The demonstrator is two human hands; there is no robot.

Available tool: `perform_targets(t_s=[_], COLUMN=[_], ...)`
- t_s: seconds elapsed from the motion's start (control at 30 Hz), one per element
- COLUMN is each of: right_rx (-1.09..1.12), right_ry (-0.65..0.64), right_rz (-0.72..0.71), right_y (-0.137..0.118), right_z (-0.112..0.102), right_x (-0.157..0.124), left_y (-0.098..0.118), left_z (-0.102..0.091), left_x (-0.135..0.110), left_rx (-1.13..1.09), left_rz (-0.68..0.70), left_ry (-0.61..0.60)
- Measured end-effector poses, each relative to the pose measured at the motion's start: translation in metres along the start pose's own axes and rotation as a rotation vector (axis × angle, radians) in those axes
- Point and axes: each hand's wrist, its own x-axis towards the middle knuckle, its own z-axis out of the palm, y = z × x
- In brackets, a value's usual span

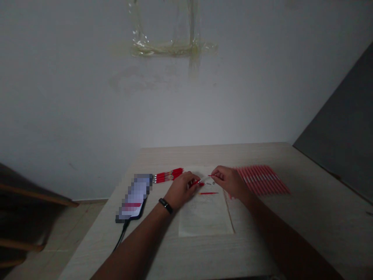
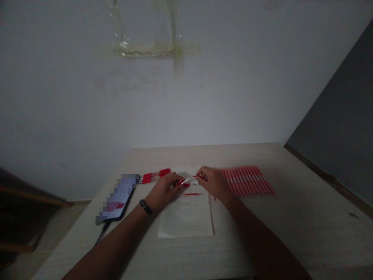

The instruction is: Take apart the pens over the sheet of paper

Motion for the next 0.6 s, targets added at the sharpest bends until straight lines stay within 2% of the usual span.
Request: perform_targets(t_s=[0.17,0.33,0.6], right_rx=[-0.013,-0.009,-0.032], right_ry=[0.014,0.01,-0.053], right_rz=[-0.096,-0.122,-0.229], right_y=[0.0022,0.002,0.0036], right_z=[0.002,0.0014,0.002], right_x=[0.0025,0.0027,0.0048], left_y=[-0.0018,-0.0027,-0.0033], left_z=[0.0004,0.0021,0.0034], left_x=[-0.0005,0.0,0.0007], left_rx=[0.011,0.026,0.026], left_rz=[-0.001,0.006,0.035], left_ry=[0.013,0.009,0.007])
